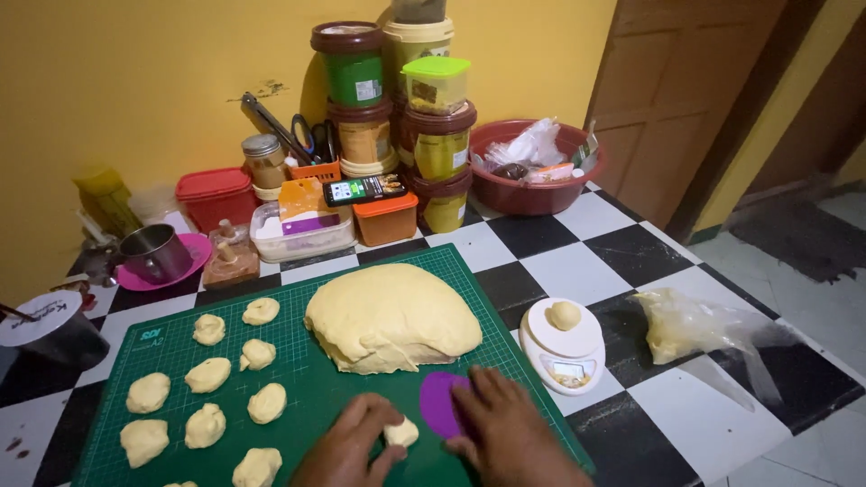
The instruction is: Portioning a large mass of dough into smaller pieces using a scraper and rolling them into balls by hand on a silicone mat.
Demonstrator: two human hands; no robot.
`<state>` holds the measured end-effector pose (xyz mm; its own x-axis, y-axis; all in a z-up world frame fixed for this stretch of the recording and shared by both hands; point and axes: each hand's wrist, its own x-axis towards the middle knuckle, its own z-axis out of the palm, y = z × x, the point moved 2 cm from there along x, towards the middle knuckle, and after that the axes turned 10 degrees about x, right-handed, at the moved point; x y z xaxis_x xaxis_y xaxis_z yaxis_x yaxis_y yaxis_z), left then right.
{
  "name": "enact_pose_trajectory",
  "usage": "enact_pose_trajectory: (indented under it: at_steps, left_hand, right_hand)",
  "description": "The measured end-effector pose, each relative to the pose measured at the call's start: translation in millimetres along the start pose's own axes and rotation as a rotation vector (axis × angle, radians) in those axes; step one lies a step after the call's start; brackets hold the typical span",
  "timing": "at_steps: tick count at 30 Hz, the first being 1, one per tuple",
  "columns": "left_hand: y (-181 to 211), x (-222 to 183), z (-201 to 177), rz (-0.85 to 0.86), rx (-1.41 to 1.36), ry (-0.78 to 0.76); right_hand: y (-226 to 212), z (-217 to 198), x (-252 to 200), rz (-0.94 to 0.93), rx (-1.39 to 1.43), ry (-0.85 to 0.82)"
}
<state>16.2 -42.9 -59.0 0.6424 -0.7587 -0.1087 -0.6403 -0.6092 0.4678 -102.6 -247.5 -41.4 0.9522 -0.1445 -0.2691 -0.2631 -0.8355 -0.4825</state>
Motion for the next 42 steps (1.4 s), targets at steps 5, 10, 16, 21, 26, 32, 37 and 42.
enact_pose_trajectory:
  at_steps: [5, 10, 16, 21, 26, 32, 37, 42]
  left_hand:
    - [-9.4, 2.6, -8.7, -0.066, 0.073, -0.161]
    - [-9.1, -2.0, -9.6, -0.111, 0.075, -0.192]
    - [-0.6, -8.2, -8.0, -0.116, -0.075, -0.014]
    - [10.1, -18.9, -17.2, 0.013, -0.071, -0.01]
    - [4.8, -21.0, -22.8, 0.024, 0.032, -0.044]
    - [17.3, -34.0, -42.4, 0.099, 0.206, -0.131]
    - [23.8, -38.9, -53.5, 0.131, 0.215, -0.094]
    - [22.4, -34.9, -47.0, 0.053, 0.247, -0.169]
  right_hand:
    - [47.3, 48.0, 9.1, -0.457, -0.099, 0.377]
    - [42.8, 63.9, -9.4, -0.572, -0.056, 0.303]
    - [49.6, 73.3, -0.7, -0.215, 0.012, -0.085]
    - [48.6, 55.9, 5.4, -0.486, 0.295, 0.061]
    - [-10.3, 17.4, -15.2, 0.069, 0.562, 0.1]
    - [-50.0, 34.9, 5.5, 0.236, 0.449, 0.399]
    - [-72.1, 44.1, 16.5, 0.257, 0.393, 0.313]
    - [-90.4, 44.9, 26.5, 0.184, 0.156, 0.234]
